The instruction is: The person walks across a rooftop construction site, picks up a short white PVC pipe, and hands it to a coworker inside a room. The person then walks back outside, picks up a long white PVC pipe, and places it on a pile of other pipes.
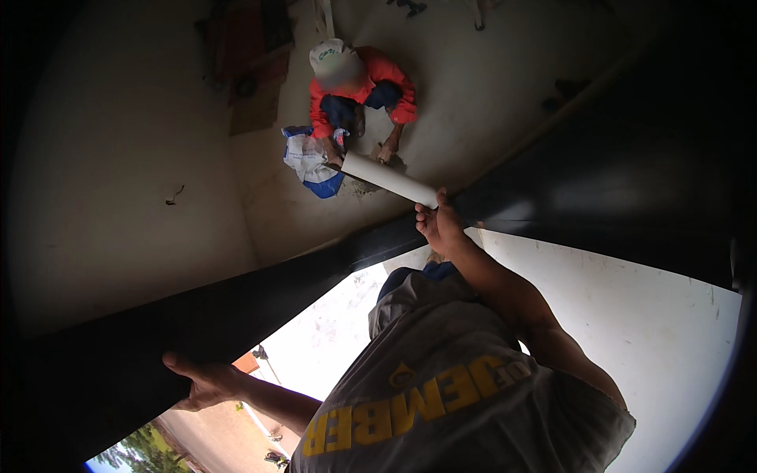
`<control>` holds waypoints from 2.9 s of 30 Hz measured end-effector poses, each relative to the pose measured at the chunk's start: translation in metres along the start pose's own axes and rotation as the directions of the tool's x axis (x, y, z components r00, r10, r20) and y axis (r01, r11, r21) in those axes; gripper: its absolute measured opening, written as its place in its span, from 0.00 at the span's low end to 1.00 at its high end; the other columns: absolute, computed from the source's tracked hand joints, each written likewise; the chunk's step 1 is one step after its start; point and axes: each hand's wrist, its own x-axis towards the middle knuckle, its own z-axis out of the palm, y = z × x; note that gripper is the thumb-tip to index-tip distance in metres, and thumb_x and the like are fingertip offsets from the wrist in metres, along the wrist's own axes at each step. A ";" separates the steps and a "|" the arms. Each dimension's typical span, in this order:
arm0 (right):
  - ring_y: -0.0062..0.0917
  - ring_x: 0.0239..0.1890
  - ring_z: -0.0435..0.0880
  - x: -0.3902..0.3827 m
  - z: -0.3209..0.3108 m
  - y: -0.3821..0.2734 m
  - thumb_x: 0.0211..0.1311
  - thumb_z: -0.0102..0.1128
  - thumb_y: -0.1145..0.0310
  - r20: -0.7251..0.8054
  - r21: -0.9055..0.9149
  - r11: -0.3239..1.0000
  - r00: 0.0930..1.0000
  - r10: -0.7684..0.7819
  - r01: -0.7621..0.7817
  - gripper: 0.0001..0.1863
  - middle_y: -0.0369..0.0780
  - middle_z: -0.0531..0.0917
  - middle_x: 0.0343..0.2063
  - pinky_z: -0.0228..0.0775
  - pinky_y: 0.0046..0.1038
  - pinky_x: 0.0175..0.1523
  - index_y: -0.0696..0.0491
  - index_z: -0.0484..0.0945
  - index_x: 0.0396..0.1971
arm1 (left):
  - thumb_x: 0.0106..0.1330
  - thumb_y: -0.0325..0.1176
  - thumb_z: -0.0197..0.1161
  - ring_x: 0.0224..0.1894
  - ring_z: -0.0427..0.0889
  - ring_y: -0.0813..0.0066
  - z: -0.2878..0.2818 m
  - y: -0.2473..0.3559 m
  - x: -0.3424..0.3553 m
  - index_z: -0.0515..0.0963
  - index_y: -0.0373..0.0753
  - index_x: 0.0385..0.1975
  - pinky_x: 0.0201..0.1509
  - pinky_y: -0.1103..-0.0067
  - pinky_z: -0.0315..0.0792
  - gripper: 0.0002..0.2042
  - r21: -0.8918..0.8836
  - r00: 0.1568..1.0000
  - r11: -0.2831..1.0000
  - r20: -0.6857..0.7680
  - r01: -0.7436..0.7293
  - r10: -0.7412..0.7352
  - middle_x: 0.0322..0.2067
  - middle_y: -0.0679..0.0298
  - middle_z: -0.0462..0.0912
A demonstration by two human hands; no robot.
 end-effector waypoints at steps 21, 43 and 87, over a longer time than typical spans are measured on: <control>0.22 0.40 0.87 -0.026 0.045 -0.003 0.81 0.46 0.57 0.480 -0.526 0.463 0.698 -0.531 0.713 0.21 0.39 0.84 0.42 0.82 0.23 0.41 0.59 0.77 0.55 | 0.60 0.45 0.77 0.48 0.85 0.52 0.012 -0.029 0.021 0.71 0.28 0.58 0.54 0.58 0.83 0.34 0.142 0.994 0.985 -0.055 0.103 -0.096 0.50 0.47 0.80; 0.25 0.48 0.84 0.067 0.033 -0.004 0.77 0.56 0.58 0.441 -0.706 0.306 0.734 -0.517 0.639 0.19 0.40 0.78 0.51 0.82 0.28 0.50 0.54 0.75 0.59 | 0.61 0.44 0.77 0.48 0.85 0.51 -0.003 -0.019 0.011 0.67 0.29 0.61 0.49 0.55 0.86 0.36 0.124 0.999 0.992 0.005 0.036 -0.037 0.51 0.46 0.79; 0.40 0.41 0.89 0.060 -0.266 0.002 0.54 0.66 0.63 0.118 -0.896 -0.439 0.988 -0.096 0.065 0.08 0.46 0.89 0.34 0.81 0.38 0.50 0.51 0.87 0.28 | 0.59 0.49 0.78 0.43 0.87 0.56 0.012 -0.016 0.001 0.76 0.30 0.53 0.50 0.56 0.84 0.32 0.146 0.998 0.989 -0.064 0.018 -0.008 0.45 0.52 0.84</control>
